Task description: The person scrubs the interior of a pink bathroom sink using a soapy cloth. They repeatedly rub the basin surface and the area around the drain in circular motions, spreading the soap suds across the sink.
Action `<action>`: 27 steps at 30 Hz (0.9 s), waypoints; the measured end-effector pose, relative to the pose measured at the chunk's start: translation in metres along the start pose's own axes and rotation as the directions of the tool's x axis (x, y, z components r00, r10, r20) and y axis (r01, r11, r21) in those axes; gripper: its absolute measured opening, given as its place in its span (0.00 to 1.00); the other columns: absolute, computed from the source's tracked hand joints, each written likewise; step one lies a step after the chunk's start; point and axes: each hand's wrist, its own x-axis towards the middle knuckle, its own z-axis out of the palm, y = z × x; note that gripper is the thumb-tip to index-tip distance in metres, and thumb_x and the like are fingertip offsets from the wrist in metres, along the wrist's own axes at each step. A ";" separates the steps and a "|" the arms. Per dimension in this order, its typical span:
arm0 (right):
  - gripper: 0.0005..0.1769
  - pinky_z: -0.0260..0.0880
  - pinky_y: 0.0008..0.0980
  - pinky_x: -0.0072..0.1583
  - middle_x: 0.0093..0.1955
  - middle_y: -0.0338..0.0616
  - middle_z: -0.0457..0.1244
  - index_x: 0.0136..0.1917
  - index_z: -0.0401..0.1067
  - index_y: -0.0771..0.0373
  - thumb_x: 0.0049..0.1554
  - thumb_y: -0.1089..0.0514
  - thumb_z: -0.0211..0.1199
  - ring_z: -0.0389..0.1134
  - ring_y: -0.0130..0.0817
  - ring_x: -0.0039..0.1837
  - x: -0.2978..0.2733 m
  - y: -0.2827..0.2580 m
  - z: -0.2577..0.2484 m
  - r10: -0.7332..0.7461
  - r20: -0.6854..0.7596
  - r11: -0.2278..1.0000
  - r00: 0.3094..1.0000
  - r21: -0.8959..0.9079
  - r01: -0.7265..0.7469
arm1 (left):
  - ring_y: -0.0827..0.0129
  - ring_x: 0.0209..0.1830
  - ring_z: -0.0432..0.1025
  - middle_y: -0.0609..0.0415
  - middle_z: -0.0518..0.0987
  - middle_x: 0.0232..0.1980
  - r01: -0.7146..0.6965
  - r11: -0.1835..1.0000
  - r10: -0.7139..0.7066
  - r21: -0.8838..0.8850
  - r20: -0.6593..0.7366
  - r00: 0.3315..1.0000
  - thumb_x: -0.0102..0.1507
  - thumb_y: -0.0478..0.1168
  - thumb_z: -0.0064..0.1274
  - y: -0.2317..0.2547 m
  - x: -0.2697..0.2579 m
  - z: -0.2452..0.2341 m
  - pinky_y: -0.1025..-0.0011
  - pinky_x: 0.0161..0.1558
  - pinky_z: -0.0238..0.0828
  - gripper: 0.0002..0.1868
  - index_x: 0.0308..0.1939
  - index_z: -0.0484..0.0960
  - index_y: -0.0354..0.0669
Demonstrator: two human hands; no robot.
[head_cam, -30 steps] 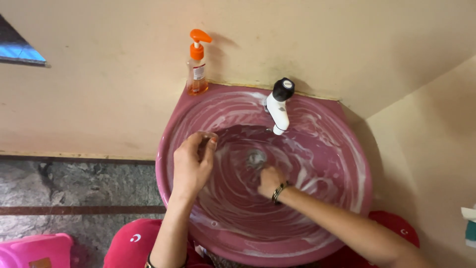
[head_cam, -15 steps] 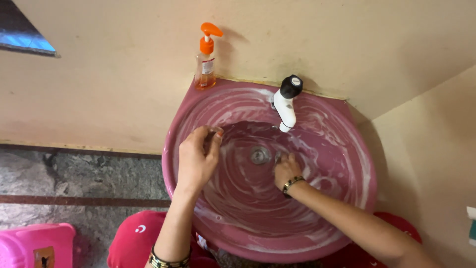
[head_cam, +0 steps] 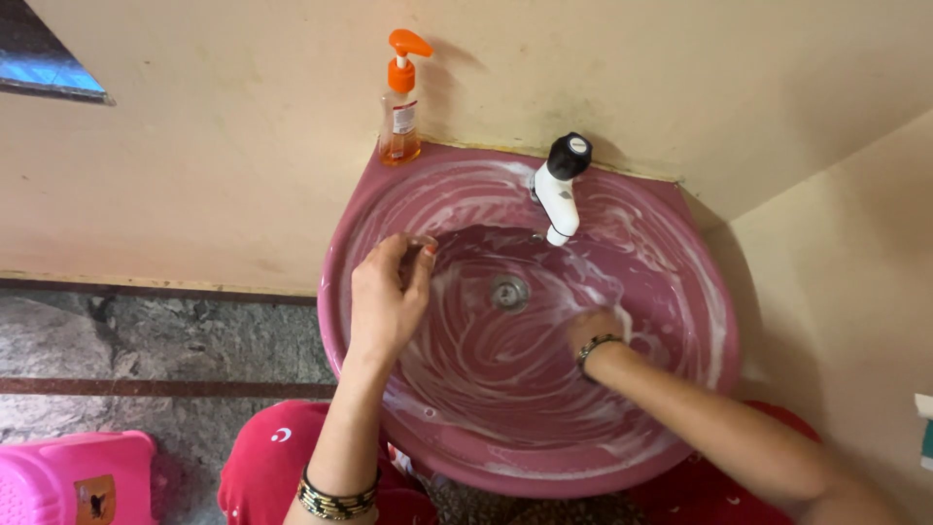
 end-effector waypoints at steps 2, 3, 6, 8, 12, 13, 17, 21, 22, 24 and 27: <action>0.14 0.74 0.43 0.52 0.49 0.56 0.71 0.51 0.77 0.65 0.59 0.55 0.57 0.73 0.46 0.49 -0.014 -0.043 -0.011 -0.244 0.207 0.969 0.947 0.016 0.246 | 0.62 0.31 0.78 0.45 0.82 0.36 0.035 0.999 -0.035 -0.011 -0.003 0.999 0.65 0.38 0.57 -0.001 0.001 0.000 0.67 0.35 0.73 0.07 0.43 0.83 0.38; 0.15 0.74 0.43 0.52 0.49 0.56 0.71 0.52 0.77 0.65 0.57 0.55 0.59 0.73 0.46 0.50 -0.021 -0.071 -0.017 -0.374 0.235 0.927 0.897 0.095 0.362 | 0.62 0.30 0.78 0.45 0.82 0.36 0.056 0.998 -0.056 -0.015 0.000 0.998 0.65 0.38 0.57 -0.002 0.000 0.001 0.68 0.35 0.73 0.07 0.44 0.83 0.38; 0.19 0.74 0.42 0.52 0.49 0.55 0.70 0.55 0.75 0.67 0.53 0.54 0.64 0.73 0.45 0.50 -0.013 -0.151 -0.063 -0.465 0.048 0.855 0.884 0.282 0.435 | 0.63 0.30 0.78 0.46 0.83 0.36 0.045 0.999 -0.046 -0.017 -0.002 0.999 0.65 0.37 0.57 -0.002 0.001 0.001 0.68 0.36 0.74 0.07 0.45 0.84 0.39; 0.23 0.73 0.42 0.52 0.49 0.55 0.70 0.58 0.74 0.66 0.51 0.53 0.67 0.73 0.45 0.51 -0.008 -0.182 -0.088 -0.327 -0.241 0.743 0.914 0.531 0.406 | 0.63 0.31 0.79 0.45 0.83 0.37 0.022 1.000 -0.022 -0.013 -0.008 1.000 0.65 0.38 0.58 -0.001 0.000 0.003 0.68 0.36 0.74 0.07 0.44 0.84 0.38; 0.23 0.72 0.41 0.59 0.57 0.52 0.70 0.62 0.72 0.62 0.55 0.52 0.63 0.73 0.43 0.60 -0.024 -0.188 -0.087 -0.328 -0.186 0.644 0.926 0.673 0.363 | 0.63 0.32 0.78 0.45 0.83 0.37 -0.019 1.000 0.019 0.019 -0.013 1.000 0.64 0.38 0.58 -0.003 -0.002 -0.002 0.68 0.36 0.73 0.07 0.44 0.84 0.39; 0.24 0.71 0.41 0.61 0.62 0.50 0.69 0.64 0.72 0.58 0.56 0.49 0.63 0.71 0.43 0.64 -0.032 -0.164 -0.080 -0.472 -0.023 0.676 0.881 0.632 0.378 | 0.64 0.32 0.78 0.46 0.83 0.37 0.002 1.000 -0.002 0.008 -0.015 1.000 0.65 0.39 0.58 -0.005 -0.002 -0.004 0.68 0.36 0.73 0.07 0.44 0.84 0.39; 0.35 0.66 0.45 0.68 0.69 0.43 0.65 0.65 0.72 0.51 0.43 0.53 0.76 0.64 0.40 0.70 -0.062 -0.040 -0.065 -0.598 0.518 0.801 0.612 0.408 0.438 | 0.65 0.30 0.78 0.47 0.83 0.37 0.068 0.998 -0.068 0.005 -0.033 0.997 0.66 0.41 0.58 -0.006 -0.001 -0.013 0.69 0.35 0.73 0.09 0.44 0.83 0.38; 0.33 0.73 0.40 0.64 0.66 0.43 0.70 0.65 0.77 0.49 0.44 0.49 0.72 0.72 0.38 0.65 -0.070 0.019 -0.084 -0.185 0.640 0.968 0.746 -0.013 0.251 | 0.67 0.30 0.78 0.48 0.84 0.37 0.065 0.998 -0.066 -0.017 -0.055 0.996 0.65 0.40 0.58 -0.003 -0.003 -0.015 0.70 0.34 0.74 0.09 0.45 0.84 0.38; 0.32 0.73 0.39 0.64 0.65 0.43 0.71 0.64 0.78 0.48 0.45 0.47 0.71 0.72 0.37 0.64 -0.076 0.016 -0.089 -0.151 0.626 0.965 0.765 -0.075 0.252 | 0.68 0.30 0.78 0.48 0.84 0.37 0.066 0.998 -0.067 -0.016 -0.059 0.996 0.66 0.40 0.58 -0.004 -0.003 -0.016 0.70 0.34 0.74 0.09 0.45 0.84 0.38; 0.35 0.66 0.44 0.68 0.73 0.40 0.62 0.68 0.70 0.50 0.48 0.46 0.72 0.64 0.39 0.71 -0.087 -0.026 -0.084 -0.400 0.608 0.909 0.686 0.170 0.379 | 0.68 0.30 0.78 0.49 0.84 0.37 0.068 0.998 -0.069 -0.014 -0.065 0.996 0.66 0.41 0.58 -0.005 -0.003 -0.017 0.71 0.35 0.74 0.10 0.45 0.84 0.37; 0.31 0.62 0.48 0.70 0.69 0.48 0.62 0.63 0.74 0.55 0.50 0.42 0.72 0.61 0.41 0.71 -0.093 -0.114 -0.086 -0.642 0.214 0.722 0.736 0.491 0.487 | 0.69 0.31 0.79 0.50 0.85 0.37 0.031 0.999 -0.032 -0.025 -0.063 0.998 0.68 0.40 0.57 -0.006 -0.002 -0.017 0.71 0.37 0.75 0.08 0.44 0.85 0.38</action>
